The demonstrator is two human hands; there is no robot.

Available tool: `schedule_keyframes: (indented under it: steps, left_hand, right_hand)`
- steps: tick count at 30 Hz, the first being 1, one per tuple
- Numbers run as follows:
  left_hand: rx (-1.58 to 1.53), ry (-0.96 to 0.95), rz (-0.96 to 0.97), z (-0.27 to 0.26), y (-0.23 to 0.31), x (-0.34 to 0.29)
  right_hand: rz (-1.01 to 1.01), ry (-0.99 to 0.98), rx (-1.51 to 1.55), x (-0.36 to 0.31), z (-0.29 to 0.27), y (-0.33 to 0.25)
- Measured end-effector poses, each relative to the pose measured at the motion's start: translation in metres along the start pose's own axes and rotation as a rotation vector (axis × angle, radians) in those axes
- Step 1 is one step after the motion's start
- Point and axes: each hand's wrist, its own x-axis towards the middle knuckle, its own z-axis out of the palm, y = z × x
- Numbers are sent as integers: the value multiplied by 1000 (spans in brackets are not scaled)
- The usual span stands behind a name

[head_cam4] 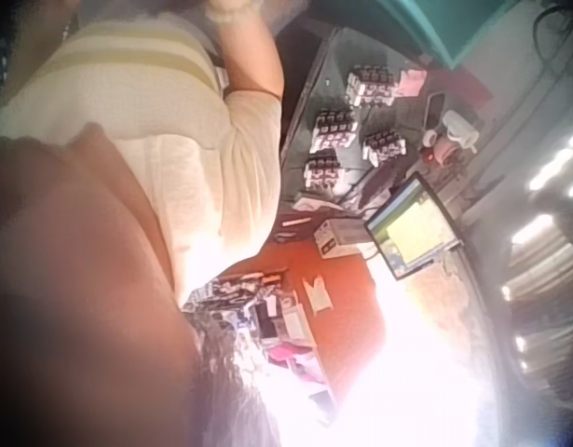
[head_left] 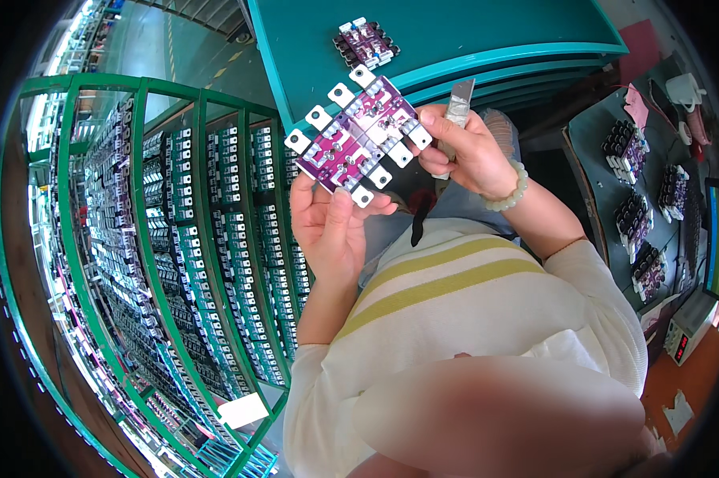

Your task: The person uses a small metal tool to scrape and clean the surface of purple circuit boards. They handle the boards one at a time, scraping specific areas and then placing them into a green storage rack. The process is repeated for multiple boards throughout the video.

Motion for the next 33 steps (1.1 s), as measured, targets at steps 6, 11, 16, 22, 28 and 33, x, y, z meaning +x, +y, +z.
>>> schedule_keyframes:
  steps: [6, 11, 16, 22, 28, 33]
  left_hand:
    - [-45, 17, -32, -3, -3, 3]
    - [-38, 1, -65, -7, -5, 6]
    - [-198, -53, -229, -13, -11, 14]
    - [-256, -89, -314, -15, -16, 11]
    - [-267, 10, -226, 3, -6, 7]
    - [-238, -41, -101, -4, -4, 1]
  right_hand:
    - [-12, -6, 12, 1, -3, -1]
    - [-12, -14, 48, 3, -4, 0]
    - [44, -14, 48, 4, 3, -3]
    - [86, 63, -192, 11, 12, 1]
    - [-64, -10, -257, 12, 11, -2]
    - [-212, 41, -863, 2, 17, -19]
